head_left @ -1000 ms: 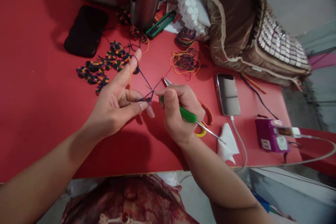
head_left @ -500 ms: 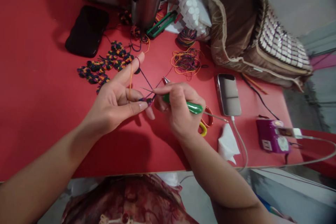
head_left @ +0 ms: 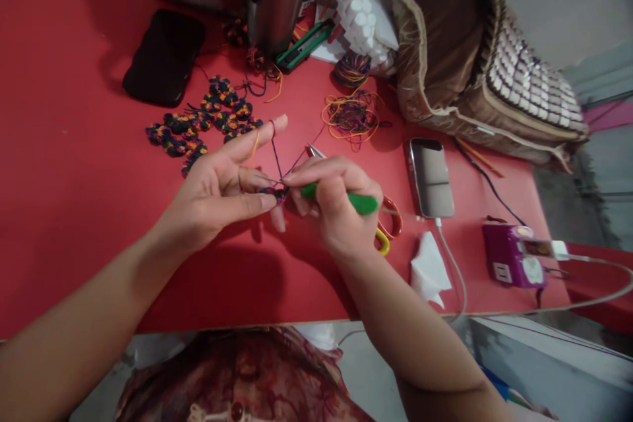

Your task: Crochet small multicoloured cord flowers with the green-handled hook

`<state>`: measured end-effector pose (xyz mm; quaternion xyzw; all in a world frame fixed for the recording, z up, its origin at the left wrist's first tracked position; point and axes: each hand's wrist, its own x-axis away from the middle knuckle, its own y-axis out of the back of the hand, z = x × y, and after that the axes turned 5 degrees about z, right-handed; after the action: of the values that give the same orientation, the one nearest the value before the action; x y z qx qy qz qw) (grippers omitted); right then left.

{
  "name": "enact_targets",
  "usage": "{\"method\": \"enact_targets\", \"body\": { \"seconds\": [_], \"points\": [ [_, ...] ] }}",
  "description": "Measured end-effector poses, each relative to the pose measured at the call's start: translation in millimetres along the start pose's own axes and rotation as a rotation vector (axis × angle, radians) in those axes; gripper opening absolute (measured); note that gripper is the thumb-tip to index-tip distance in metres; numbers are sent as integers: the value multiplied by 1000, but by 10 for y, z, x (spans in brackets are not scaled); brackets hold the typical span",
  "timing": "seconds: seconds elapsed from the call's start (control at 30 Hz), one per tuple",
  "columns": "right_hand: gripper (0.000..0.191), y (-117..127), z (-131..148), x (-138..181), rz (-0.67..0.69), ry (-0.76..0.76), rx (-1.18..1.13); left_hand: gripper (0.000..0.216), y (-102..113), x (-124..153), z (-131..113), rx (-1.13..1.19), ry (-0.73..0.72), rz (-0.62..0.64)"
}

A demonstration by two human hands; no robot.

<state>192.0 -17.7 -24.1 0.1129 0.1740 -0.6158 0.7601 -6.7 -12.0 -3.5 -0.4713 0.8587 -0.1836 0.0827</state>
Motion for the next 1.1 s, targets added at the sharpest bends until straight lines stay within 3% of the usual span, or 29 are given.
{"method": "enact_targets", "body": {
  "seconds": [0.07,0.13,0.27,0.33,0.43,0.63,0.73,0.87,0.97,1.1],
  "points": [
    [48,30,-23,-47,18,-81,-93,85,14,12,-19,-39,6,-21],
    [50,49,-22,-82,38,-100,-97,84,13,29,-27,-67,-1,-29],
    [15,44,70,-136,133,3,23,86,-5,47,-43,-101,-22,-43],
    [8,34,120,-149,161,11,81,91,-7,43,-58,-114,-20,-52],
    [7,28,138,-141,132,-35,146,92,4,24,-66,-134,-33,-80],
    [10,24,66,-88,28,-5,204,72,30,-31,5,-146,-196,-210],
    [10,18,49,-74,-18,5,216,77,19,-39,9,-143,-169,-217],
    [27,12,-4,-109,-35,-59,64,78,1,-32,-19,-162,-91,-226],
    [51,16,-64,-160,20,-93,-144,74,1,-25,-30,-171,-92,-173],
    [71,47,-112,-193,51,-99,-126,75,-20,0,-66,-202,-64,-154]
  ]
}}
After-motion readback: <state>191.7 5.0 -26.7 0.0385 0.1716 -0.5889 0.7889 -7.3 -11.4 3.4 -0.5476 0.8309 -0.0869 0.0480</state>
